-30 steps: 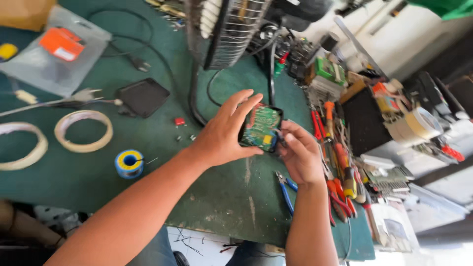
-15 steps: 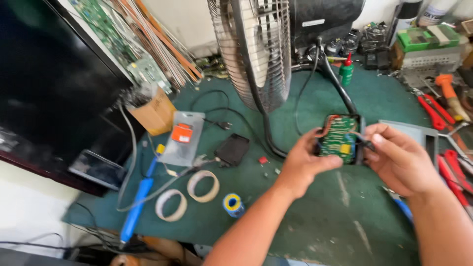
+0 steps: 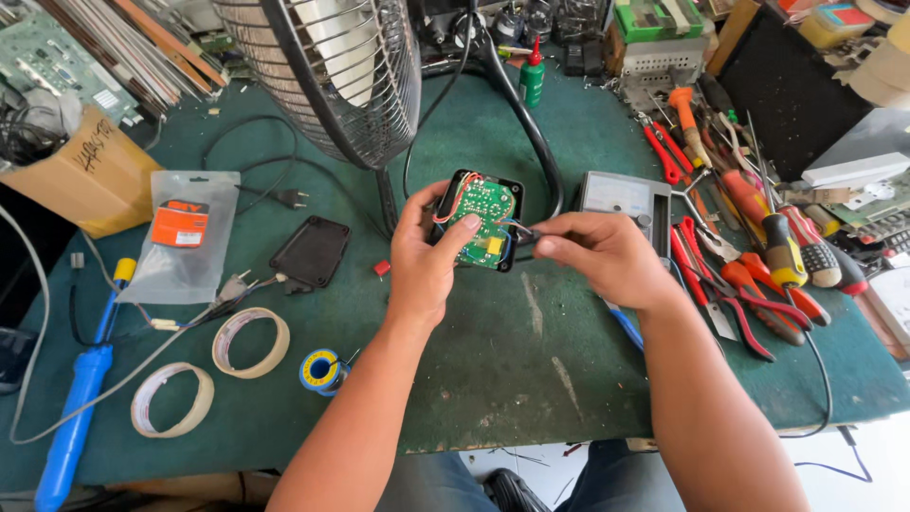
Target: The person works on a small electronic device, using a screwdriver to tighten screws on the circuit board. They then place the device into a black plastic casing and secure it.
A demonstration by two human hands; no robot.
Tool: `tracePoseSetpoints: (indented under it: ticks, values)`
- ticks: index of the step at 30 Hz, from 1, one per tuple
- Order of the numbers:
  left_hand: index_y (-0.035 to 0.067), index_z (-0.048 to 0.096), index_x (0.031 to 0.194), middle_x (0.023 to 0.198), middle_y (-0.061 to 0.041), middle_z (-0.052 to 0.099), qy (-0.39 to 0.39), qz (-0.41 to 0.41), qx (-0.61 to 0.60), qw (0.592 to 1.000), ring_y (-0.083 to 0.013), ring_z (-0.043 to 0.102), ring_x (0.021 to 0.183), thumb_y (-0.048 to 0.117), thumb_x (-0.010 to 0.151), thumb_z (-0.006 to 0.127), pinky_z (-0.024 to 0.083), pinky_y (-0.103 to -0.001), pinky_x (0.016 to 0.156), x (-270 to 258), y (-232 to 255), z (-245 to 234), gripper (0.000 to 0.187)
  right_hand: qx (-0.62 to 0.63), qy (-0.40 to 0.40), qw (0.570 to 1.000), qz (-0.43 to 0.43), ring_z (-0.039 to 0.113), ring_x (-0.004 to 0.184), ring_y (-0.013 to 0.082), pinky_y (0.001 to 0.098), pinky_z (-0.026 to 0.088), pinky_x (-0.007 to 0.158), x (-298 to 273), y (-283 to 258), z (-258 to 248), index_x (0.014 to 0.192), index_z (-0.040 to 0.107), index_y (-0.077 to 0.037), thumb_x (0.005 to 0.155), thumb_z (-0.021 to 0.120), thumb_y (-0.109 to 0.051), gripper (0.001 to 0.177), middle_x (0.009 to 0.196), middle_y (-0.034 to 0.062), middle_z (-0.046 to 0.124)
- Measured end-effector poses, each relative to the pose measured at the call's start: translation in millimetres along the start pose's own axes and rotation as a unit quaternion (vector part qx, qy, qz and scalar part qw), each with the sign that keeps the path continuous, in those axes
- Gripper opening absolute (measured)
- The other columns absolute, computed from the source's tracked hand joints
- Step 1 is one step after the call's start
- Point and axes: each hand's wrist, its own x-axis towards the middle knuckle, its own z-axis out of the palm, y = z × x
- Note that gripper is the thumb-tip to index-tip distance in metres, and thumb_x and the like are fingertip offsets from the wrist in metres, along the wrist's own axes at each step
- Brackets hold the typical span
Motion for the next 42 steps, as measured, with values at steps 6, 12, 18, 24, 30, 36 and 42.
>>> tracePoseSetpoints:
  ticks: [6,12,18,24,30,36,42]
  values:
    - [0.006,0.068,0.135,0.099,-0.012,0.07,0.033,-0.084,-0.016,0.996,-0.0185,0.073,0.081,0.006,0.082,0.09,0.068,-0.031,0.064,-4.9,11.9,3.8,0.057,-0.185,0.107,0.969,-0.127,0.079,0.088,0.016,0.0306,0.061,0.081,2.9,5.7,11.7,0.105,0.086,-0.015,0.085,0.095,-0.021,0.023,0.095,0.0027,0.084]
    - [0.006,0.07,0.132,0.096,-0.012,0.07,0.048,-0.102,-0.01,0.994,-0.0194,0.075,0.078,0.007,0.081,0.09,0.069,-0.034,0.063,-4.7,19.4,2.5,0.054,-0.127,0.145,0.979,-0.06,0.07,0.078,0.0083,0.0316,0.061,0.079,0.6,1.0,10.9,0.111,0.084,-0.012,0.097,0.086,-0.019,0.015,0.084,0.0018,0.081]
    - [0.005,0.069,0.133,0.097,-0.011,0.069,0.046,-0.1,-0.004,0.994,-0.0188,0.075,0.081,0.008,0.082,0.089,0.07,-0.033,0.066,-5.4,19.1,4.2,0.055,-0.193,0.147,0.959,-0.147,0.078,0.081,0.0192,0.0351,0.061,0.078,1.1,1.2,16.1,0.104,0.085,-0.014,0.087,0.094,-0.021,0.021,0.089,0.0033,0.083]
    - [0.003,0.068,0.135,0.099,-0.014,0.071,0.039,-0.077,-0.01,0.996,-0.0206,0.076,0.082,0.006,0.081,0.091,0.07,-0.035,0.066,-0.7,2.8,-1.2,0.059,-0.204,0.116,0.947,-0.219,0.076,0.077,0.0281,0.0412,0.061,0.073,1.4,-6.7,21.8,0.102,0.082,-0.008,0.091,0.088,-0.013,0.014,0.092,0.0094,0.081]
    - [0.005,0.07,0.134,0.098,-0.008,0.072,0.037,-0.022,0.033,0.999,-0.0094,0.069,0.085,0.008,0.082,0.091,0.065,-0.024,0.069,-8.3,14.3,6.4,0.056,-0.217,0.114,0.935,-0.254,0.077,0.08,0.0266,0.0378,0.062,0.075,1.9,-3.6,18.7,0.101,0.082,-0.008,0.091,0.089,-0.012,0.012,0.094,0.0079,0.082]
    - [0.005,0.071,0.134,0.096,-0.007,0.074,0.044,0.001,0.035,0.998,-0.0072,0.068,0.084,0.01,0.082,0.091,0.061,-0.022,0.071,-11.8,18.5,10.3,0.056,-0.192,0.122,0.937,-0.267,0.077,0.079,0.0269,0.037,0.062,0.074,1.7,-7.2,19.9,0.099,0.082,-0.007,0.09,0.089,-0.009,0.011,0.091,0.0087,0.081]
    - [0.003,0.071,0.132,0.094,-0.008,0.076,0.041,0.006,0.029,0.999,-0.0065,0.067,0.08,0.01,0.081,0.091,0.057,-0.02,0.067,-11.5,26.1,10.1,0.055,-0.187,0.129,0.941,-0.251,0.078,0.079,0.0248,0.0356,0.062,0.074,0.9,-4.1,17.9,0.101,0.082,-0.006,0.09,0.09,-0.008,0.013,0.091,0.0082,0.081]
